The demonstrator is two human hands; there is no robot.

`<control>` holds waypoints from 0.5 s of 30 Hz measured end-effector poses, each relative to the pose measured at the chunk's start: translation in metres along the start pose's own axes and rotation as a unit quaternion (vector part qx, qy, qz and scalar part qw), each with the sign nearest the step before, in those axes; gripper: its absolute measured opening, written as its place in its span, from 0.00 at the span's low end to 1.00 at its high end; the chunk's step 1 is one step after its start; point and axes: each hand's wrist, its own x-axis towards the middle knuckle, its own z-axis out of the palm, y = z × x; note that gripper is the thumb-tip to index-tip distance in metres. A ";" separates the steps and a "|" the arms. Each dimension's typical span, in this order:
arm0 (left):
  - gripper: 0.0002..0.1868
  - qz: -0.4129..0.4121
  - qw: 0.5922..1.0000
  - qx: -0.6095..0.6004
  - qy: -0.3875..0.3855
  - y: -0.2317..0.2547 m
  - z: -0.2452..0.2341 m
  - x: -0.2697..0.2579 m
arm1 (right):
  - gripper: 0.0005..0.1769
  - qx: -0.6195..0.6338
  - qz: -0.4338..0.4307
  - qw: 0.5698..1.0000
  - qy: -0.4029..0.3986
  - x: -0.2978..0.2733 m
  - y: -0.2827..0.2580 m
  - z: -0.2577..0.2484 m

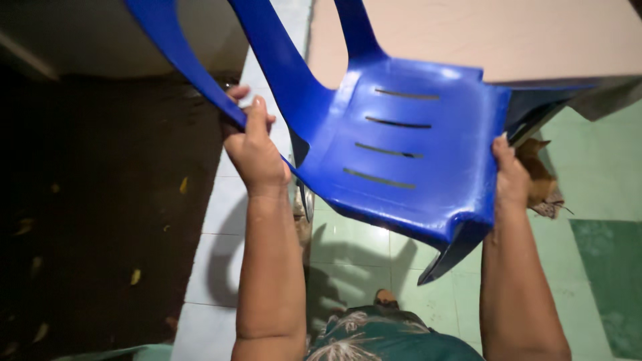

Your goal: The person wipes a blue plastic chair with a cloth, cleaning the seat, back, and legs. They then place the chair under a table and wipe the tiled ledge before repeating the process on another blue chair.

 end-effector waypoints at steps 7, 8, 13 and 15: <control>0.19 0.085 0.996 -0.020 -0.006 0.086 -0.030 0.025 | 0.16 0.107 -0.066 0.982 -0.143 -0.038 -0.040 0.110; 0.19 0.097 0.995 -0.019 -0.001 0.097 -0.040 0.025 | 0.15 0.107 -0.065 0.981 -0.145 -0.046 -0.042 0.123; 0.16 0.163 0.986 0.037 -0.030 0.137 -0.075 0.027 | 0.15 0.117 -0.038 0.981 -0.151 -0.065 -0.047 0.163; 0.15 0.179 0.982 0.005 -0.054 0.147 -0.088 0.030 | 0.13 0.128 -0.028 0.982 -0.137 -0.067 -0.030 0.177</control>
